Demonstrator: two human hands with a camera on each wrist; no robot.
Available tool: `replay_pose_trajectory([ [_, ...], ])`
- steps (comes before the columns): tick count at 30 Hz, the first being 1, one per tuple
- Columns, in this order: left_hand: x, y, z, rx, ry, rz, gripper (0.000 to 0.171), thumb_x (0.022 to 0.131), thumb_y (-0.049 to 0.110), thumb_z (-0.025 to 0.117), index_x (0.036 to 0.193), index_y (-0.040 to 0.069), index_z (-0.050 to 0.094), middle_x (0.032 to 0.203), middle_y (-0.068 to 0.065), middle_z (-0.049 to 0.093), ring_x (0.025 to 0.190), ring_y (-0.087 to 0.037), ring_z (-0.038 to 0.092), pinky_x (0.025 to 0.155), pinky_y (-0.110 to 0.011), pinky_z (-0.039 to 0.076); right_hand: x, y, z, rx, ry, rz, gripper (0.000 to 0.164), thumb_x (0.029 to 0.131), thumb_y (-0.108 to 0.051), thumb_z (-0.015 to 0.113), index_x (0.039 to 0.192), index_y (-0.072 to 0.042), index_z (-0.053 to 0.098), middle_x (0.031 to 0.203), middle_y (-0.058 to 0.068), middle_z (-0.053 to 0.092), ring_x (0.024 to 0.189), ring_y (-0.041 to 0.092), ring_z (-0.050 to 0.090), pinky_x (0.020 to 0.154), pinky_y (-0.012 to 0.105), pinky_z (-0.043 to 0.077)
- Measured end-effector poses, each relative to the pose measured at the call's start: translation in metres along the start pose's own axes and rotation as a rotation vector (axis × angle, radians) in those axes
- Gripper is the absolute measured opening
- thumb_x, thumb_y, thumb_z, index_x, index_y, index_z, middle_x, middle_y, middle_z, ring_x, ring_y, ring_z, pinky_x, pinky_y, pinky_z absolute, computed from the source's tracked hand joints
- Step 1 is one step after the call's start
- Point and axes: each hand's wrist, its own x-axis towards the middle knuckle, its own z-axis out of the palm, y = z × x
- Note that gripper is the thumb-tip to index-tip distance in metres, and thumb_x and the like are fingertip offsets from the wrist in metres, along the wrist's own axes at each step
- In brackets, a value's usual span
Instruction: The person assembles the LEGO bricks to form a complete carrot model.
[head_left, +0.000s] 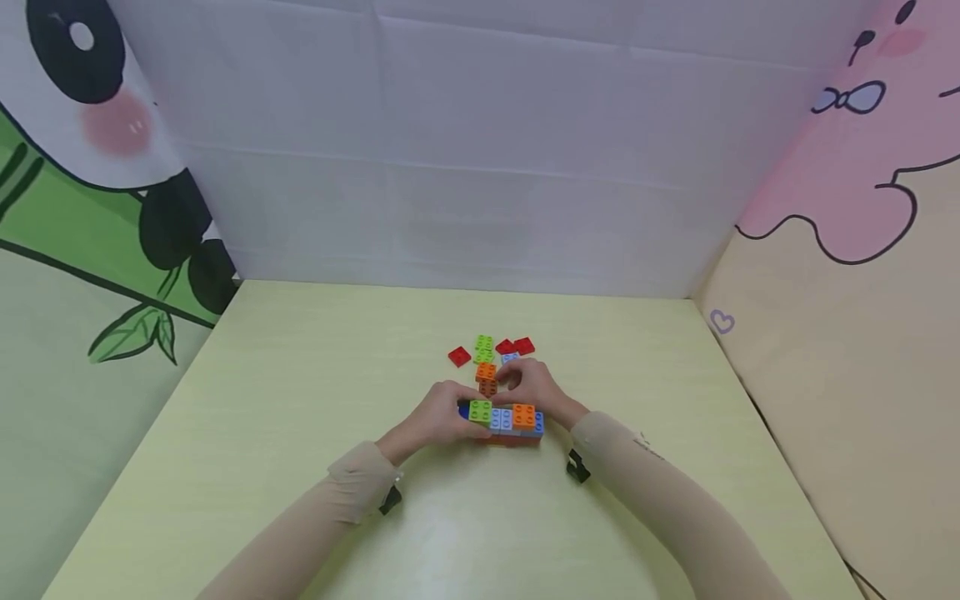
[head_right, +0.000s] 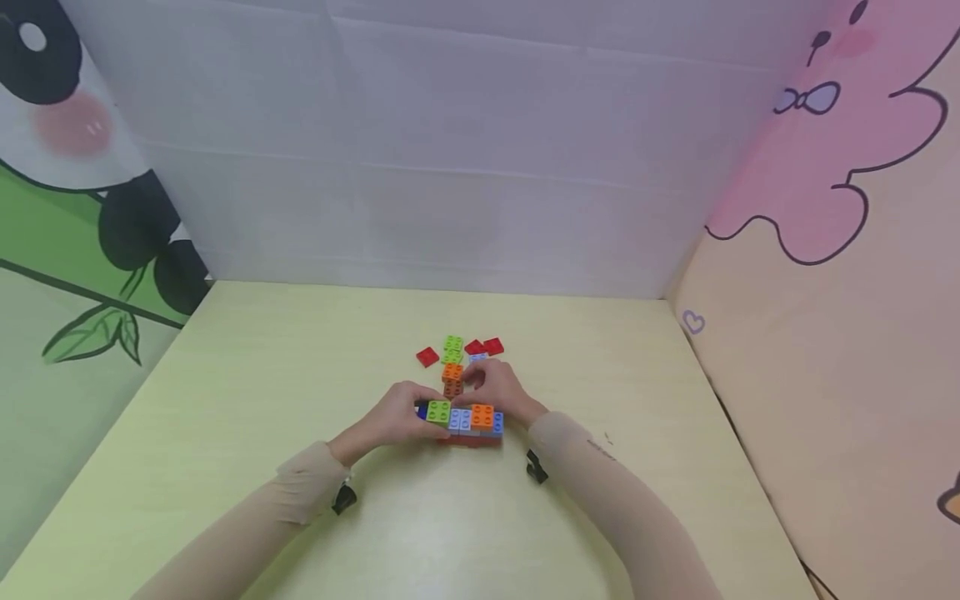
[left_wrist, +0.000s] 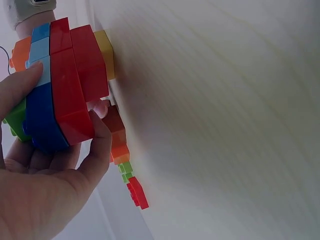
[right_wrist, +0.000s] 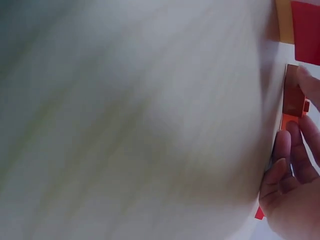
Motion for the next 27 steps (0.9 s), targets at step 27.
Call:
replay_pose_trajectory([
  [27, 0.002, -0.003, 0.003, 0.025, 0.014, 0.011, 0.035, 0.073, 0.030, 0.084, 0.104, 0.016, 0.073, 0.096, 0.009, 0.064, 0.090, -0.016, 0.053, 0.078, -0.033, 0.045, -0.039, -0.030, -0.047, 0.142, 0.033, -0.078, 0.037, 0.083, -0.026, 0.077, 0.116, -0.011, 0.068, 0.097, -0.003, 0.066, 0.086, 0.016, 0.063, 0.074, 0.030, 0.052],
])
